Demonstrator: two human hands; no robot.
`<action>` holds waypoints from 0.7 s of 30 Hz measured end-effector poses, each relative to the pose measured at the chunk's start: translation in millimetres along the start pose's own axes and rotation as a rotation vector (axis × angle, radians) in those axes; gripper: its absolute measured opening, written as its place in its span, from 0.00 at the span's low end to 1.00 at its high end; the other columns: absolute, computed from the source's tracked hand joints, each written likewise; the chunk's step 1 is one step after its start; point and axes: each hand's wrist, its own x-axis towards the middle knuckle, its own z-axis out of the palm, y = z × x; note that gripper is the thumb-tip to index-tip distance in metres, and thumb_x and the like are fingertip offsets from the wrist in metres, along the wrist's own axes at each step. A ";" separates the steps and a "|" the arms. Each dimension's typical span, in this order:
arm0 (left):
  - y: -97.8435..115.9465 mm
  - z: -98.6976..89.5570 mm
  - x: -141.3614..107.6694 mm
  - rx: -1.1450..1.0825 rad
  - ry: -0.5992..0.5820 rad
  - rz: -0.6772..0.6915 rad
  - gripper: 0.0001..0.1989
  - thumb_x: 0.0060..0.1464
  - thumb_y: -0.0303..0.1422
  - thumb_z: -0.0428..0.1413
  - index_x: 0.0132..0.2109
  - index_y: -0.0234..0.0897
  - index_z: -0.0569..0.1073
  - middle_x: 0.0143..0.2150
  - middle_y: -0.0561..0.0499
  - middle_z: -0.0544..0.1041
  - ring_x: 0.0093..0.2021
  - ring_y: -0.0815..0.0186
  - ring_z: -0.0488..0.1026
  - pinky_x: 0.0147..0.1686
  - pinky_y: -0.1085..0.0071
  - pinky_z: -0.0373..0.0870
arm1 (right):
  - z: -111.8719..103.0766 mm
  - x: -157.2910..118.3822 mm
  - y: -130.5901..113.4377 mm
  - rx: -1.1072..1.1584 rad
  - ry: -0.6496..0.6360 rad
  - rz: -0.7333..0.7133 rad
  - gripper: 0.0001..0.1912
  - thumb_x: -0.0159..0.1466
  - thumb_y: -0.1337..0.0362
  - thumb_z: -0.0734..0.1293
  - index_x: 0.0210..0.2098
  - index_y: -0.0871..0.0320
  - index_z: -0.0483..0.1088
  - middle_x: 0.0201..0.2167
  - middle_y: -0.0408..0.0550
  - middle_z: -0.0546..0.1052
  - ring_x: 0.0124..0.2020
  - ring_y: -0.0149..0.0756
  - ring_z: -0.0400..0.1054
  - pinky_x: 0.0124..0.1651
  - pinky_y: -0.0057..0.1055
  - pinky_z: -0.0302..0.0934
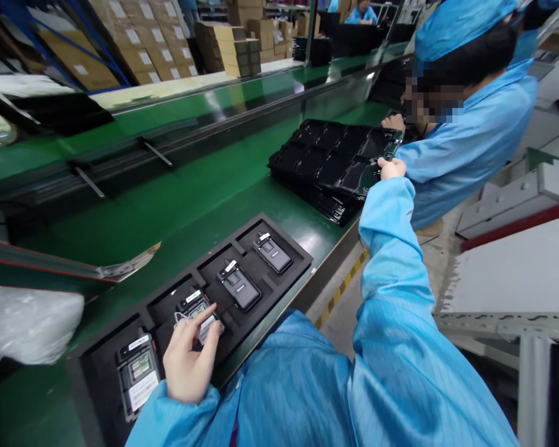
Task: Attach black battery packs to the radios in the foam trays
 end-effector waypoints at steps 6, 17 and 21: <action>15.4 -4.4 19.7 -0.482 -0.089 -0.266 0.25 0.59 0.49 0.55 0.57 0.39 0.74 0.29 0.54 0.61 0.29 0.69 0.58 0.30 0.72 0.58 | -48.6 6.3 -1.1 0.177 -0.244 0.110 0.12 0.73 0.60 0.65 0.43 0.65 0.71 0.36 0.47 0.75 0.36 0.29 0.72 0.44 0.32 0.71; 68.2 33.5 26.9 -0.924 -0.683 -0.240 0.29 0.53 0.59 0.56 0.45 0.38 0.77 0.27 0.51 0.68 0.30 0.64 0.67 0.35 0.65 0.71 | -146.5 -103.1 -10.5 0.212 -0.668 0.238 0.16 0.63 0.59 0.70 0.43 0.67 0.73 0.33 0.44 0.78 0.36 0.28 0.75 0.43 0.30 0.69; 83.5 49.9 17.7 -0.740 -0.538 -0.243 0.20 0.55 0.44 0.60 0.52 0.40 0.75 0.37 0.51 0.77 0.42 0.60 0.75 0.47 0.63 0.74 | -177.6 -126.8 -14.9 0.249 -0.549 0.275 0.19 0.62 0.54 0.73 0.46 0.59 0.71 0.38 0.46 0.78 0.37 0.36 0.74 0.42 0.36 0.73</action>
